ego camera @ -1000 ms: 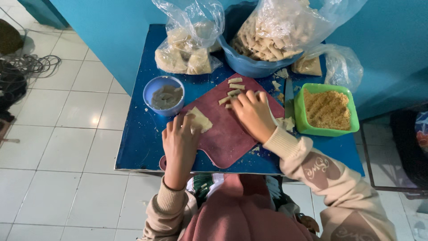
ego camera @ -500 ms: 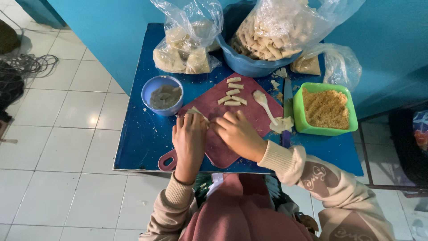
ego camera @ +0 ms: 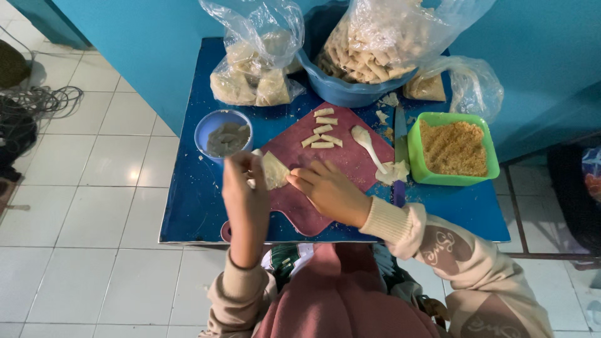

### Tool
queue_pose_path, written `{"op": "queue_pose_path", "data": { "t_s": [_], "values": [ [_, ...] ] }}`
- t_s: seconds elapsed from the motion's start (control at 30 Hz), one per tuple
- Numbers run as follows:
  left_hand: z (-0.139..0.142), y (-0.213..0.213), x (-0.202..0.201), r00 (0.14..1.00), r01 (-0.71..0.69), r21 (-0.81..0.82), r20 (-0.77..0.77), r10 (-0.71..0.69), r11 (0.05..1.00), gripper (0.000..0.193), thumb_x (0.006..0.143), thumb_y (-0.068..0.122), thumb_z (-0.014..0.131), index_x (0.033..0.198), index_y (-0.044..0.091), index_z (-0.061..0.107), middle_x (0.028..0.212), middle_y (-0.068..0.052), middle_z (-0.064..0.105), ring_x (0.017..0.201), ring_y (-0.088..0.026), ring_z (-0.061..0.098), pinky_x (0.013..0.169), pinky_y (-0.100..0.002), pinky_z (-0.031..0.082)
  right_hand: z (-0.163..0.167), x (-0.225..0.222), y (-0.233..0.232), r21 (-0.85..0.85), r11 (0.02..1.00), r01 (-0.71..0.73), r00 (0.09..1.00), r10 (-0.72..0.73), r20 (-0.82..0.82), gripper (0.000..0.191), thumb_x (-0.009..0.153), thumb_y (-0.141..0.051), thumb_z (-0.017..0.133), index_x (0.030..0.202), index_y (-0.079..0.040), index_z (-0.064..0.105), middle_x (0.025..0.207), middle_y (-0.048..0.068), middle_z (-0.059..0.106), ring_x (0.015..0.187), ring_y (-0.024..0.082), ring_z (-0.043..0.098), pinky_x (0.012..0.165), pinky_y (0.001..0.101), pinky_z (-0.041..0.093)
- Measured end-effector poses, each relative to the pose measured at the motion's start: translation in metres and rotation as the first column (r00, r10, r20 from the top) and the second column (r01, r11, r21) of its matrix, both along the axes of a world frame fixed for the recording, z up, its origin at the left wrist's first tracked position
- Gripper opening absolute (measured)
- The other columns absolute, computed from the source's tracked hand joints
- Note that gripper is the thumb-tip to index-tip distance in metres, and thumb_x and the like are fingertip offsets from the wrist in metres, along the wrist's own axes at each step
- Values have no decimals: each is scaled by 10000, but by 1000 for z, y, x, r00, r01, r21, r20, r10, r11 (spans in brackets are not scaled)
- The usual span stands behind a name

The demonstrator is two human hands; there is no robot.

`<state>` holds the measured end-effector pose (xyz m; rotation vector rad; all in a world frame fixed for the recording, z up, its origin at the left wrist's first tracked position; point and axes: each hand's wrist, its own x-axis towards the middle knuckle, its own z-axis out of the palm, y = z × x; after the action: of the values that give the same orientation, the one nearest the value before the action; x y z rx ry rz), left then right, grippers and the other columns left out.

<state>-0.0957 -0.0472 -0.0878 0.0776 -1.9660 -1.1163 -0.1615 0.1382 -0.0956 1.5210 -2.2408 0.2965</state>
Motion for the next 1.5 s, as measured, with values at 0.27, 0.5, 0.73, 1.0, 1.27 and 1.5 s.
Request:
{"op": "queue_pose_path", "data": {
  "t_s": [0.27, 0.5, 0.73, 1.0, 1.27, 1.5],
  "values": [
    [-24, 76, -18, 980, 17, -334, 195, 51, 942, 116, 964, 159, 671, 947, 94, 576, 879, -108, 640, 837, -323, 658, 719, -443, 546, 21, -36, 55, -50, 796, 603, 797, -603, 27, 243, 874, -140, 702, 1051, -49, 564, 998, 142, 659, 972, 353, 622, 815, 483, 487],
    [-36, 88, -19, 946, 274, -287, 252, -204, 918, 171, 954, 166, 685, 1007, 52, 569, 941, -110, 622, 859, -314, 639, 714, -422, 523, 0, -55, 74, -118, 763, 636, 772, -628, 97, 417, 870, -105, 720, 1212, 0, 505, 1022, 217, 643, 954, 403, 619, 813, 502, 490],
    [-22, 61, 3, 981, 135, -518, 190, -40, 845, 108, 895, 118, 647, 1001, 96, 641, 990, -73, 621, 933, -304, 607, 811, -416, 508, 25, -43, 86, -186, 894, 408, 892, -346, 290, 282, 914, 21, 617, 1174, -19, 514, 1074, 201, 599, 977, 431, 608, 823, 485, 487],
    [-24, 57, 4, 970, 194, -486, 222, -94, 852, 89, 913, 133, 657, 998, 106, 650, 994, -57, 617, 936, -294, 607, 804, -425, 498, 41, -10, 71, 22, 982, 189, 955, -189, 228, 400, 867, 50, 556, 1245, -66, 615, 1002, 145, 567, 886, 330, 632, 783, 434, 511],
    [-25, 59, 6, 967, 205, -469, 233, -103, 859, 90, 927, 140, 661, 1005, 96, 653, 983, -63, 612, 921, -286, 606, 796, -422, 491, 23, -5, 62, 44, 979, 201, 979, -199, -46, 309, 900, -110, 640, 1205, -130, 685, 934, 71, 529, 824, 263, 586, 706, 386, 492],
    [-25, 59, 5, 963, 212, -447, 249, -107, 869, 107, 920, 140, 674, 1016, 95, 667, 987, -55, 624, 916, -283, 605, 806, -416, 492, 6, -5, 62, 66, 968, 240, 938, -214, -274, 331, 924, -133, 643, 1253, -123, 676, 892, 46, 496, 801, 214, 541, 689, 331, 473]
  ]
}}
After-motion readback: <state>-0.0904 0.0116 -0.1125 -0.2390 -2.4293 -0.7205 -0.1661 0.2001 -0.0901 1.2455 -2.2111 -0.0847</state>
